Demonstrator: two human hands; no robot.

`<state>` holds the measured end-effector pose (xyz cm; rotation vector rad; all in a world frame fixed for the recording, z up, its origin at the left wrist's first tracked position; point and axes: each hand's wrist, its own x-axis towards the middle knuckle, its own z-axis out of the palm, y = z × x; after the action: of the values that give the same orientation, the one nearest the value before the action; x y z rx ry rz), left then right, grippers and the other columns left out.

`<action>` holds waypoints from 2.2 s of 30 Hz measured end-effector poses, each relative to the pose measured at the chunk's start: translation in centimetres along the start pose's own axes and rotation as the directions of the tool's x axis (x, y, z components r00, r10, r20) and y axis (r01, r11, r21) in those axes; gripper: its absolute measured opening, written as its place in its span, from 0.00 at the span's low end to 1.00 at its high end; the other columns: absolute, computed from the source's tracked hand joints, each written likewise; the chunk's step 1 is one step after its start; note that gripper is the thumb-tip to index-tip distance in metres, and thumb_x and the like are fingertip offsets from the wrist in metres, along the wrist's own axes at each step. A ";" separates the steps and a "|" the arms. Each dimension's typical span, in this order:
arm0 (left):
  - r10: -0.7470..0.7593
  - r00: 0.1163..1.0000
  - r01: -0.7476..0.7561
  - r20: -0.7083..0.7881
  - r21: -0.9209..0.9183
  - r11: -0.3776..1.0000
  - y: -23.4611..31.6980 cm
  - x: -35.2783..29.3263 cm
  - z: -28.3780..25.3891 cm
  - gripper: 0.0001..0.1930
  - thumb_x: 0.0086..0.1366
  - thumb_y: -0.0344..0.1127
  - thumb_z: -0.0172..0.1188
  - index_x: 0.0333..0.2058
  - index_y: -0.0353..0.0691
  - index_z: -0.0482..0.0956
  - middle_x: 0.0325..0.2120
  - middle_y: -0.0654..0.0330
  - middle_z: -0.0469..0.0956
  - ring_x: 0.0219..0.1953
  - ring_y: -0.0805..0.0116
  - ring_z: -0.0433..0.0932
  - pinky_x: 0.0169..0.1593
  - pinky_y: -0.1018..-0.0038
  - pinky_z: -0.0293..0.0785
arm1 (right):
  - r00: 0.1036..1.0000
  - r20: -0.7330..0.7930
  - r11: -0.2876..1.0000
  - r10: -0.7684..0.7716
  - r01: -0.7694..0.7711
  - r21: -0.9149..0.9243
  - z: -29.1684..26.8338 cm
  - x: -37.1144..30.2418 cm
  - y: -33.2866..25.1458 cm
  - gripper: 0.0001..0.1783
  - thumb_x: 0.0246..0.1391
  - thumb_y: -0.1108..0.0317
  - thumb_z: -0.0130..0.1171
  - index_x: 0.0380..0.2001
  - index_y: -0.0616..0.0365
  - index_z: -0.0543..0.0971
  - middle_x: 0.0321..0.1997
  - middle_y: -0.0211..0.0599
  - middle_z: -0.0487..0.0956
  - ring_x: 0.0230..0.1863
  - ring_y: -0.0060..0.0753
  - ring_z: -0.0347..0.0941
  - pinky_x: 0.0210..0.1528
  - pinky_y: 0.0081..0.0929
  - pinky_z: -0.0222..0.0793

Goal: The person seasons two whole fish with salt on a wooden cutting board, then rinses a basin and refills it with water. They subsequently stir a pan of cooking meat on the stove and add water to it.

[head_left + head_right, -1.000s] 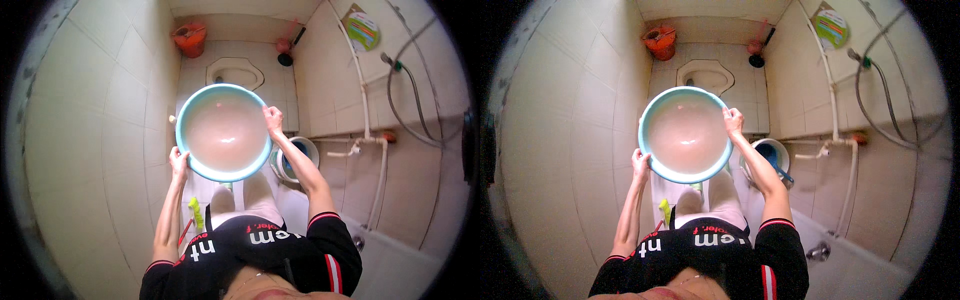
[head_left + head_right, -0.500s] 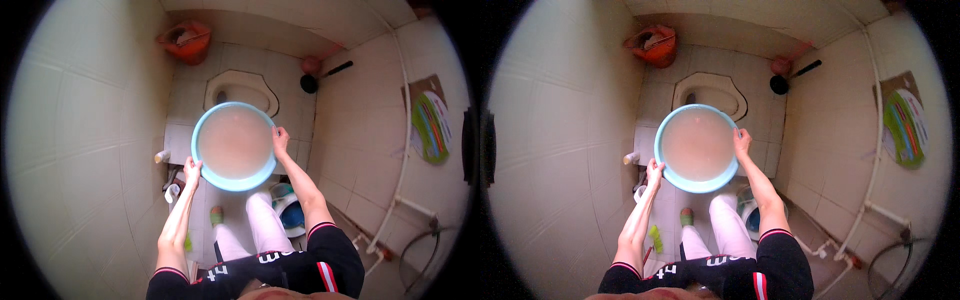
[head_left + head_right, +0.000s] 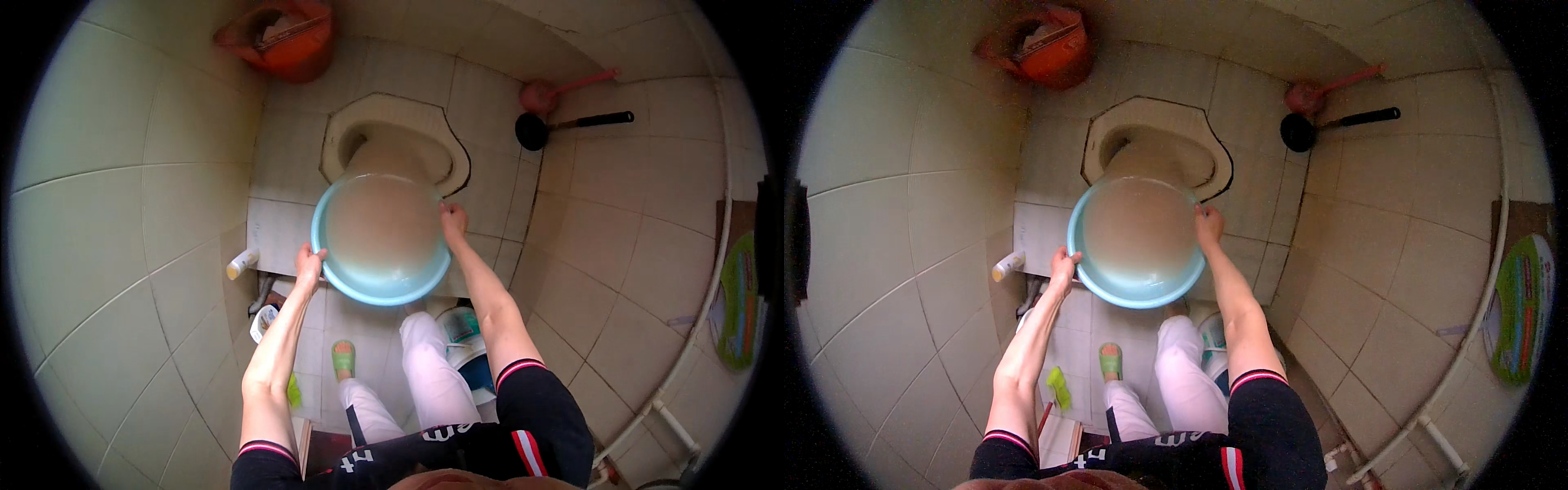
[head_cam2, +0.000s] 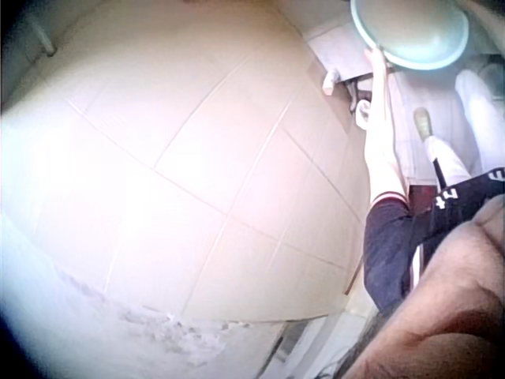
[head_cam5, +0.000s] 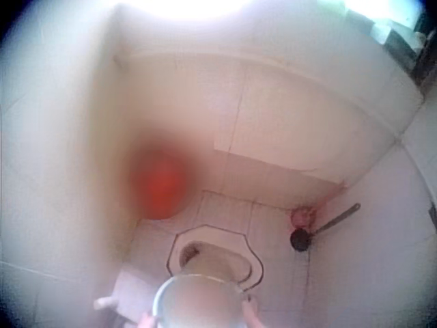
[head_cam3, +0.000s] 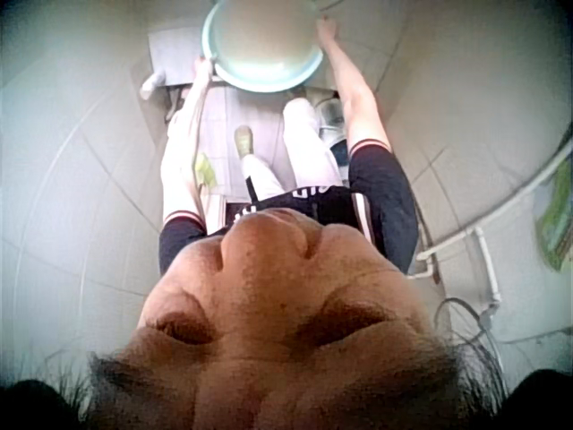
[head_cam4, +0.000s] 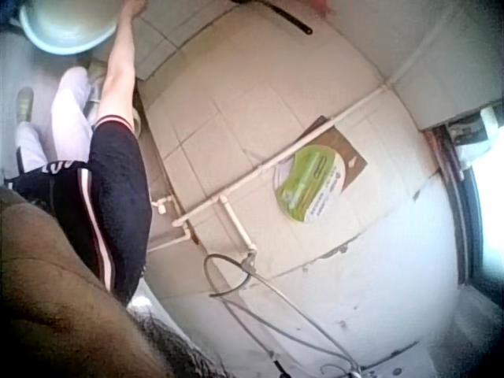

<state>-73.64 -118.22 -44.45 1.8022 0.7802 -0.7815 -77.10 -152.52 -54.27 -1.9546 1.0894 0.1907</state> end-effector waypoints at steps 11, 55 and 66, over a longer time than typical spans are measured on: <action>-0.109 0.990 0.118 0.084 -0.106 0.987 1.4 -2.1 -1.0 0.06 0.60 0.30 0.51 0.33 0.34 0.67 0.20 0.57 0.73 0.15 0.68 0.73 0.13 0.75 0.69 | 0.982 0.162 0.984 0.096 -0.069 -0.163 -0.8 0.3 -3.0 0.21 0.51 0.53 0.54 0.24 0.65 0.74 0.29 0.48 0.76 0.32 0.41 0.71 0.38 0.37 0.65; 0.392 0.700 0.297 0.597 -0.743 0.600 2.8 -30.9 -6.9 0.12 0.63 0.34 0.47 0.40 0.33 0.62 0.30 0.54 0.74 0.24 0.65 0.77 0.17 0.72 0.74 | 0.877 0.202 0.898 -0.435 0.440 0.022 -33.3 -29.7 -32.5 0.16 0.52 0.56 0.55 0.38 0.55 0.74 0.29 0.26 0.73 0.25 0.17 0.67 0.25 0.16 0.64; 0.515 0.854 -0.349 0.066 -0.663 0.662 -9.2 -46.8 -31.1 0.08 0.62 0.34 0.50 0.36 0.36 0.65 0.26 0.59 0.72 0.19 0.75 0.72 0.15 0.79 0.67 | 0.797 0.547 0.967 -0.255 0.227 0.120 -19.7 -49.8 -20.2 0.17 0.39 0.72 0.59 0.36 0.65 0.75 0.32 0.36 0.77 0.32 0.26 0.73 0.38 0.23 0.70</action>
<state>-103.31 -93.78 -2.53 1.1607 0.3399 -0.3387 -97.22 -131.48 -4.96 -1.8014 0.4467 0.5546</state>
